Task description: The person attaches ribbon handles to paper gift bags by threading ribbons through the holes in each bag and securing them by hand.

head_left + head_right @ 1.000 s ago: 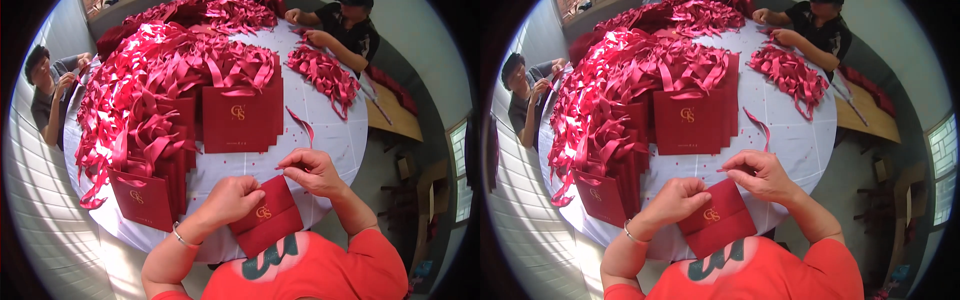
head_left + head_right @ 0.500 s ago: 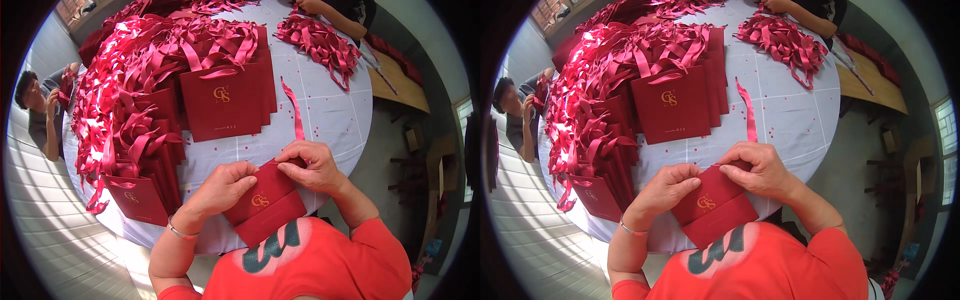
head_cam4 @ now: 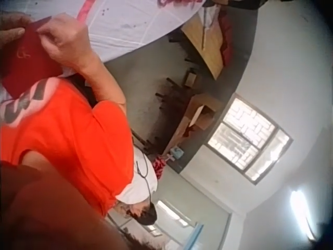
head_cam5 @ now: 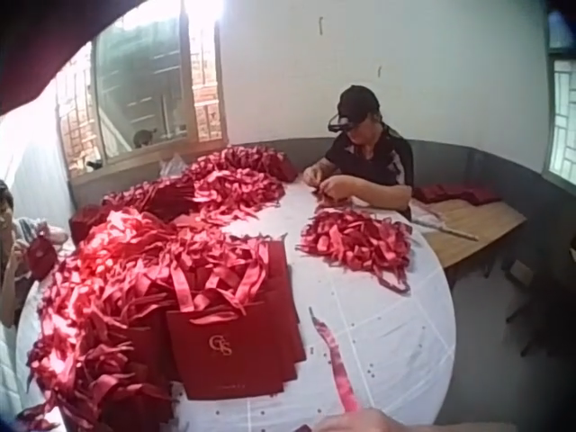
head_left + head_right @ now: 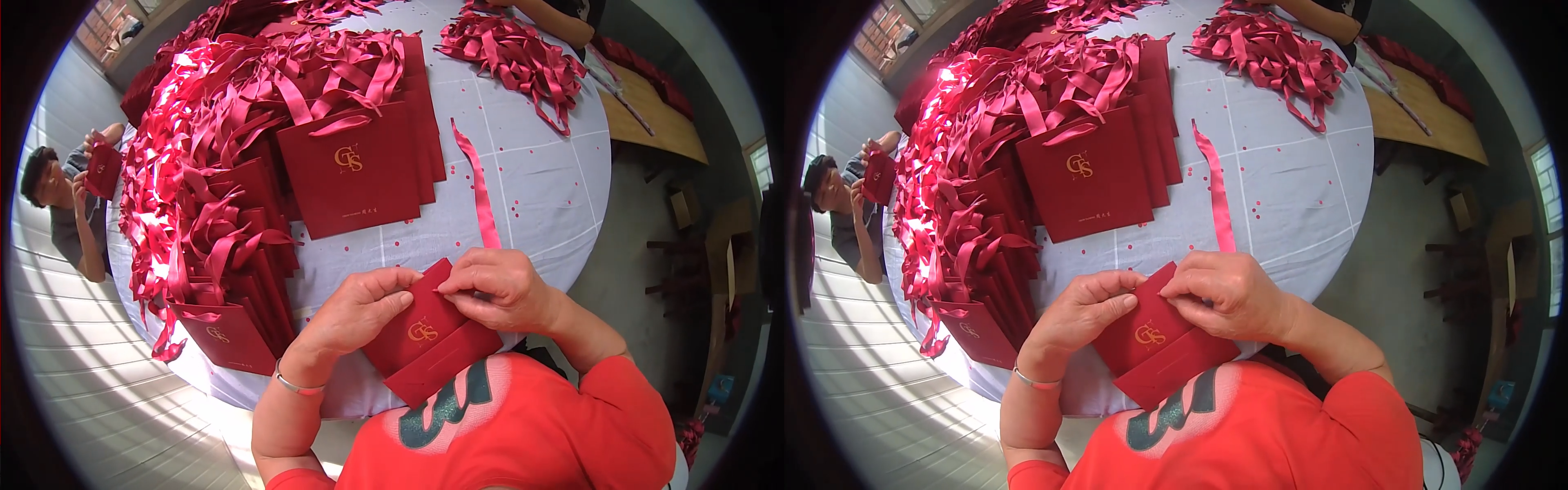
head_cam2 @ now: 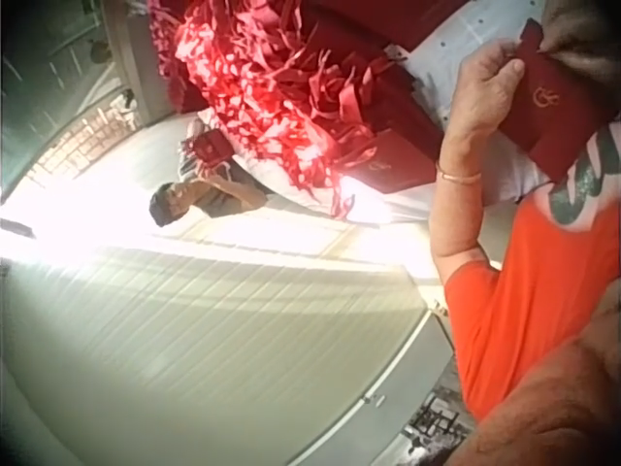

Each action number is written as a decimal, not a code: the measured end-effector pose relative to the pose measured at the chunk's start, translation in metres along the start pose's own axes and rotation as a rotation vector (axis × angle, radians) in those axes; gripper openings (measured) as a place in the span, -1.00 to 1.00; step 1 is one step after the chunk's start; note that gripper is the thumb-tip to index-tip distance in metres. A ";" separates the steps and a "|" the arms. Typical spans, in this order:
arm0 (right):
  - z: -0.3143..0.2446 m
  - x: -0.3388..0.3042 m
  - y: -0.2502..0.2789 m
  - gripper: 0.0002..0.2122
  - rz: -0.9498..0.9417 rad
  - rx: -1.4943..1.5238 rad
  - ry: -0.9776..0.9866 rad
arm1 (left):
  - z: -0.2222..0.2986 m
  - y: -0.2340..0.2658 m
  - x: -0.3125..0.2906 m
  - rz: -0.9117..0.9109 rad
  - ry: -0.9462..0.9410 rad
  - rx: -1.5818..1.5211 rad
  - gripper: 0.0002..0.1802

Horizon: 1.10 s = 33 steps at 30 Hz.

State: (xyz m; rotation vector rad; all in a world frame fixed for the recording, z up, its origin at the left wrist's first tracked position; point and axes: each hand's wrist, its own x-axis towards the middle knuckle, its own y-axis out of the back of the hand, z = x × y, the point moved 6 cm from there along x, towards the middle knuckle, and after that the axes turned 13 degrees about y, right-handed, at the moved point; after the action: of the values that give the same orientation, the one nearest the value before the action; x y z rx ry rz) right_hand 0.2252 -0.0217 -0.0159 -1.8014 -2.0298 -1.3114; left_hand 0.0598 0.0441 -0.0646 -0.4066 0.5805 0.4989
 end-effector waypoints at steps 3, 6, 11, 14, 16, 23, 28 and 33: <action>-0.007 0.002 0.000 -0.83 -0.066 -0.122 0.082 | 0.000 0.001 -0.001 -0.006 0.030 -0.003 -0.70; -0.007 0.004 0.002 -0.83 -0.052 -0.083 0.081 | -0.001 0.002 -0.001 -0.042 0.017 -0.041 -0.69; -0.006 0.003 0.003 -0.83 0.001 -0.056 0.047 | 0.001 0.001 -0.001 -0.050 0.067 -0.055 -0.71; -0.005 0.003 0.004 -0.84 0.033 -0.042 0.023 | 0.002 0.002 -0.002 -0.036 0.053 -0.029 -0.71; -0.006 0.004 0.004 -0.84 0.042 -0.018 0.022 | 0.000 0.001 -0.003 -0.030 0.041 -0.028 -0.71; -0.010 0.006 -0.006 -0.85 -0.016 -0.166 0.064 | 0.003 -0.003 -0.005 -0.002 -0.004 -0.019 -0.71; -0.016 0.010 -0.010 -0.84 -0.054 -0.232 0.067 | 0.002 -0.004 -0.006 0.035 -0.031 0.027 -0.71; -0.026 0.013 -0.022 -0.86 -0.195 -0.443 0.093 | 0.004 -0.005 -0.007 0.092 -0.125 0.117 -0.73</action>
State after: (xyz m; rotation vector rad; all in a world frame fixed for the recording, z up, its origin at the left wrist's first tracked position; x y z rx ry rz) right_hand 0.1914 -0.0272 -0.0027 -1.6815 -2.0250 -1.9936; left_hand 0.0587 0.0396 -0.0564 -0.2363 0.5060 0.5709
